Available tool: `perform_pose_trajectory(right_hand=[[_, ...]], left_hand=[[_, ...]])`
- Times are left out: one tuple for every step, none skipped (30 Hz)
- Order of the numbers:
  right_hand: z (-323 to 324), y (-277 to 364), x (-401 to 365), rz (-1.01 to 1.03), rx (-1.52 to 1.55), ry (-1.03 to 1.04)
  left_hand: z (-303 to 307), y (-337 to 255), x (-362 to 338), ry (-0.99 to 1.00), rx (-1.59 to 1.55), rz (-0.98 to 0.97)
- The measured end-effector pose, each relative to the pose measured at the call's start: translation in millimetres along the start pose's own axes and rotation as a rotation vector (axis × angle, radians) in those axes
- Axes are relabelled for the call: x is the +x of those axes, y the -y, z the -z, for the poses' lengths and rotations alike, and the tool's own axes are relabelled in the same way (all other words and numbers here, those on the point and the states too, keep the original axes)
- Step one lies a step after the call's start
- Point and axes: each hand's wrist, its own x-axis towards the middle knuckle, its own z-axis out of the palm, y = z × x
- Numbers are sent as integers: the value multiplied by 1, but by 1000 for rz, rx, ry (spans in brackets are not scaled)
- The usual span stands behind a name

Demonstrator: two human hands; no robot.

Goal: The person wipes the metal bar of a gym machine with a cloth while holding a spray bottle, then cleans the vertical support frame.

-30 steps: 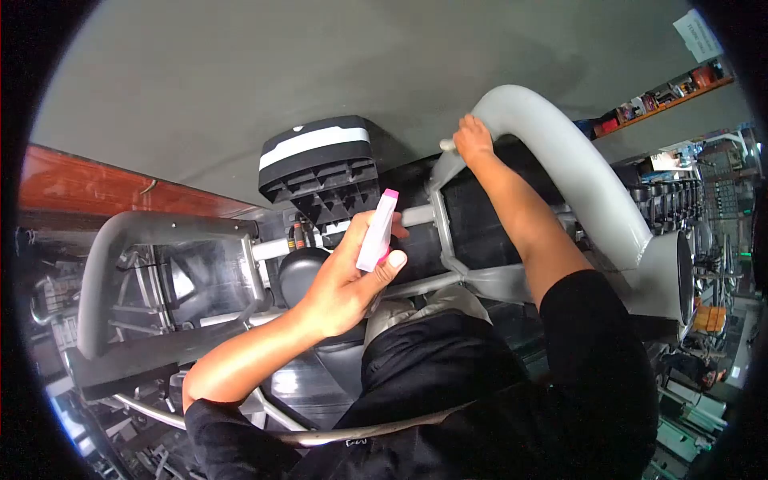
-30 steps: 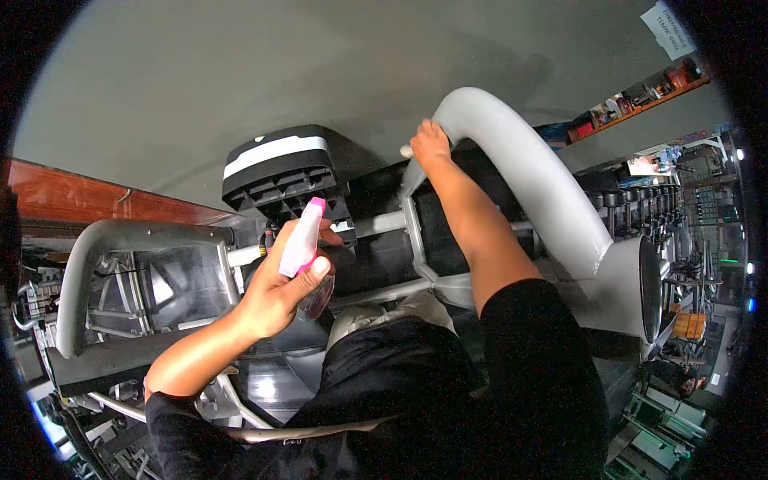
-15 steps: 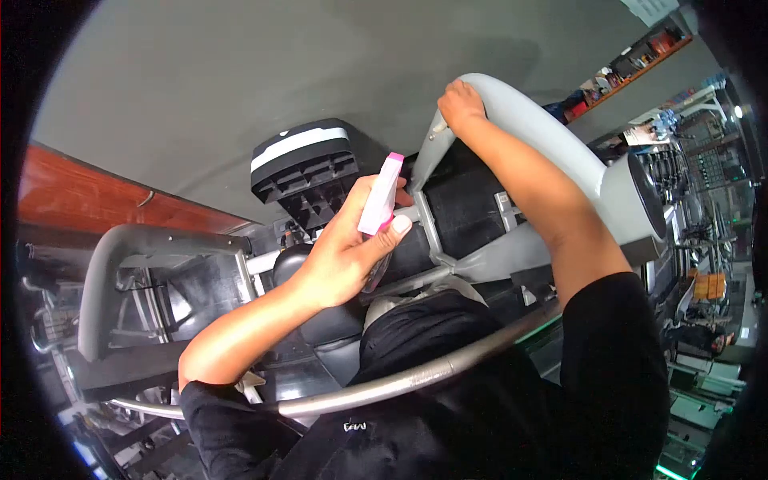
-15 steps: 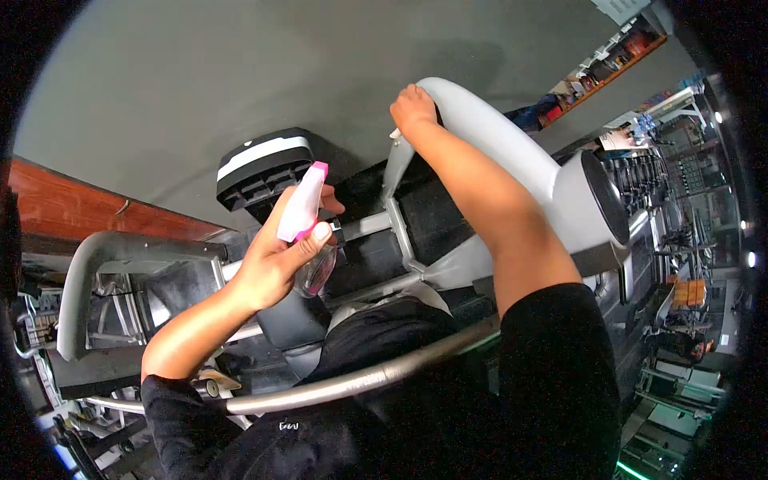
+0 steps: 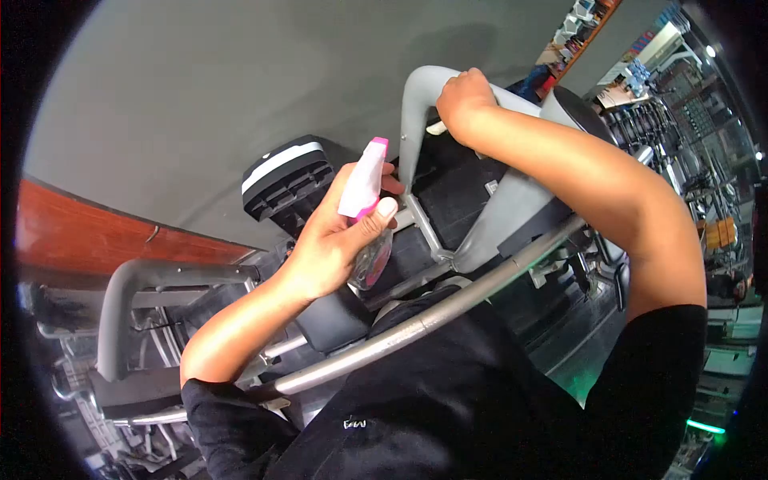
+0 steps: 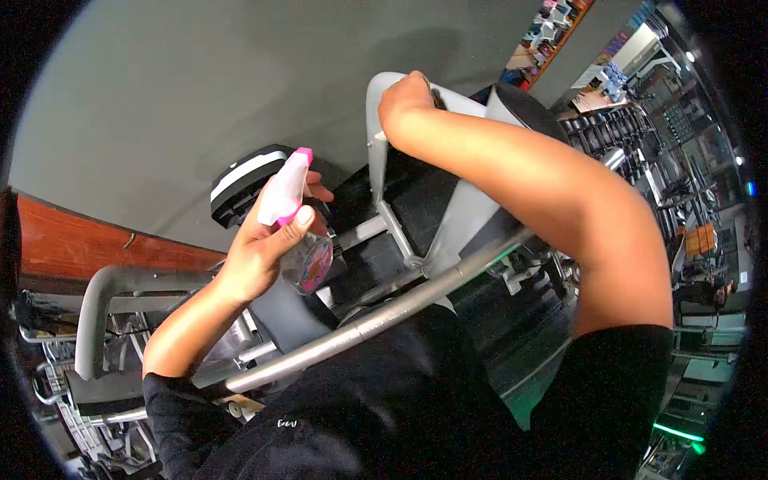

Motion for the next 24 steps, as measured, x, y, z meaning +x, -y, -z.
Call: perform_pose_trajectory(right_hand=[[2,-5,-13,6,-22,-5],[4,-10,-27,37,-29,8],[8,-16,-45,85,-67,10],[12,-23,-64,132,-106,12],[10,-27,-81,179,-146,13],[4,-30,-93,195,-121,-15],[-3,-36,-105,232,-119,-39],[-7,-42,-118,271,-114,-61],[-9,-46,-132,309,-108,-85],[-4,-51,-149,332,-84,-85],[-5,-52,-159,346,-70,-84],[-7,-53,-168,360,-57,-82],[-10,-55,-174,375,-44,-78],[-21,-49,-172,366,-30,-124],[-33,-42,-168,385,-13,-109],[-45,-35,-161,403,4,-95],[-56,-30,-155,421,24,-79],[-59,-31,-154,423,116,-78],[-62,-33,-159,423,122,-135],[-63,-37,-167,425,128,-192],[-62,-45,-177,427,135,-247],[-62,-54,-185,416,150,-307],[-58,-65,-196,392,161,-373],[-51,-77,-207,365,171,-441]], left_hand=[[-4,-2,0,9,4,7],[-6,-5,0,13,9,13],[-9,-8,-1,17,16,24],[-13,-10,-3,14,19,35],[-17,-13,-5,11,23,45],[-22,-16,-6,6,24,54],[-28,-19,-7,-10,42,43],[-33,-23,-9,-27,60,36],[-38,-26,-11,-44,81,28],[-43,-29,-13,-67,112,11],[-49,-33,-15,-102,106,2],[-58,-39,-17,-136,100,-6],[-68,-46,-19,-170,91,-14],[-79,-54,-19,-197,101,-81],[-87,-58,-20,-215,64,-99],[-92,-62,-20,-230,44,-116],[-101,-68,-21,-244,25,-134],[-113,-72,-21,-285,68,-186],[-119,-74,-23,-302,61,-194],[-127,-78,-26,-304,48,-205],[-136,-81,-29,-305,32,-214],[-145,-83,-32,-309,32,-228],[-155,-85,-35,-312,14,-246],[-163,-86,-40,-314,4,-248]])
